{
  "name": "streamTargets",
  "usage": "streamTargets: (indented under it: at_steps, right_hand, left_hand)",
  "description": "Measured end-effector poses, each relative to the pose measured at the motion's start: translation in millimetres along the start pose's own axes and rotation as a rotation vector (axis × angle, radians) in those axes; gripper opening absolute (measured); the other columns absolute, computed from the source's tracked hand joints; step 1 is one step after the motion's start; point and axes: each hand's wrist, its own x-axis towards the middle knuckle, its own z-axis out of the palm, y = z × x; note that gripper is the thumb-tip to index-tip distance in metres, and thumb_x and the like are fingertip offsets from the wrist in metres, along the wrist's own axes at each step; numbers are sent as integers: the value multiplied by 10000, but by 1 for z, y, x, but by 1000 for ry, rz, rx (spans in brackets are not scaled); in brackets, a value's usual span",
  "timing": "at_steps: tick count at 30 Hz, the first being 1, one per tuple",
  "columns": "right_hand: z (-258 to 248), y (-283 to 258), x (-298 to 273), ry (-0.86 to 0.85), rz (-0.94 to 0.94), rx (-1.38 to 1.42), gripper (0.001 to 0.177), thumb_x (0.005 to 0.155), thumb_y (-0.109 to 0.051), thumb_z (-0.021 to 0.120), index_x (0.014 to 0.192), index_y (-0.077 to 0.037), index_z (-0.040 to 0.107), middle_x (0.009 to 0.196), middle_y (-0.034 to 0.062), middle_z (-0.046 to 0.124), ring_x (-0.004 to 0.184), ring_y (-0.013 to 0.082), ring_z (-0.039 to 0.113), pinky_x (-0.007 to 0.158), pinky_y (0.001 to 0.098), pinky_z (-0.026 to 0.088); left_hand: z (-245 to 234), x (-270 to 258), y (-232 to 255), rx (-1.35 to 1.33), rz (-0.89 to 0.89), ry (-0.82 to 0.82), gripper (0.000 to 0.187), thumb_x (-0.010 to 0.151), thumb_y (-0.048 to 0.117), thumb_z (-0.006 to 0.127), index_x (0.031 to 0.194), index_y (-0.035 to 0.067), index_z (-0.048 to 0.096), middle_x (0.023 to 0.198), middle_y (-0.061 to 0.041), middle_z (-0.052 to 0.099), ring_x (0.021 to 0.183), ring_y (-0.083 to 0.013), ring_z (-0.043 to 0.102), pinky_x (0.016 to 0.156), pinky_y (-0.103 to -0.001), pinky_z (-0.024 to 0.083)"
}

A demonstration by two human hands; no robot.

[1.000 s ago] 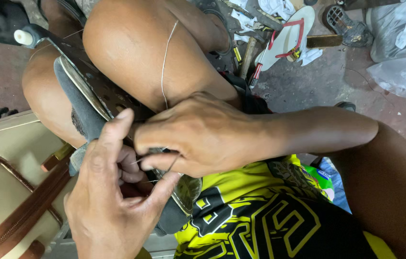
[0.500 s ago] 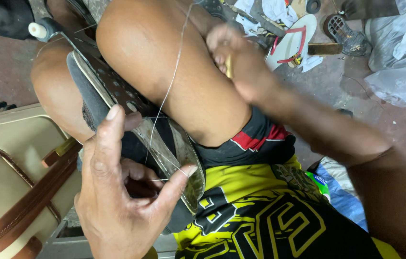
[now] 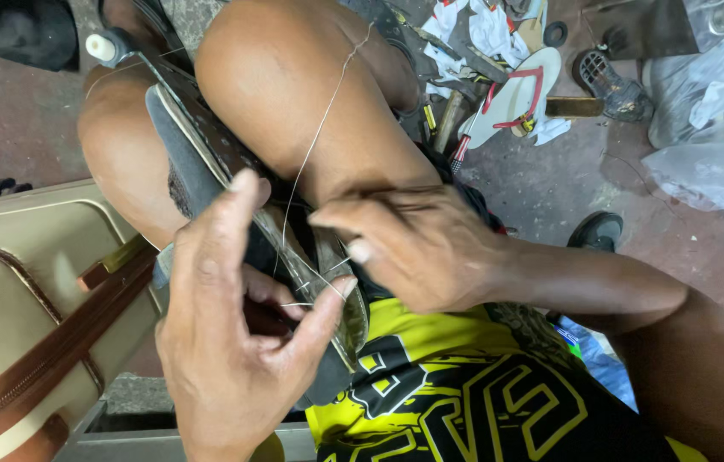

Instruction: The person sits on the floor and sews a black and pink shoe using a needle and white thread. They hold the shoe on their lap and repeatedly push the needle through the sole and upper, pulling the thread tight to secure the repair.

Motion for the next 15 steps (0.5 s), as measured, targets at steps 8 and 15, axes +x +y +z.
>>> streamTargets:
  at_steps: [8, 15]
  right_hand:
    - [-7, 4, 11, 192, 275, 1059, 500, 1053, -292, 617, 1415, 24, 475, 797, 39, 550, 673, 84, 501, 645, 198, 432]
    - [19, 1, 15, 79, 259, 1022, 632, 976, -224, 780, 1440, 22, 429, 832, 8, 501, 684, 77, 450, 665, 221, 361]
  left_hand:
    - [-33, -53, -81, -316, -190, 405, 523, 881, -30, 554, 1402, 4, 529, 1416, -134, 600, 797, -98, 542, 730, -219, 472]
    - [-3, -65, -130, -150, -42, 143, 496, 769, 34, 724, 1260, 41, 649, 942, -89, 560, 689, -141, 551, 652, -272, 477]
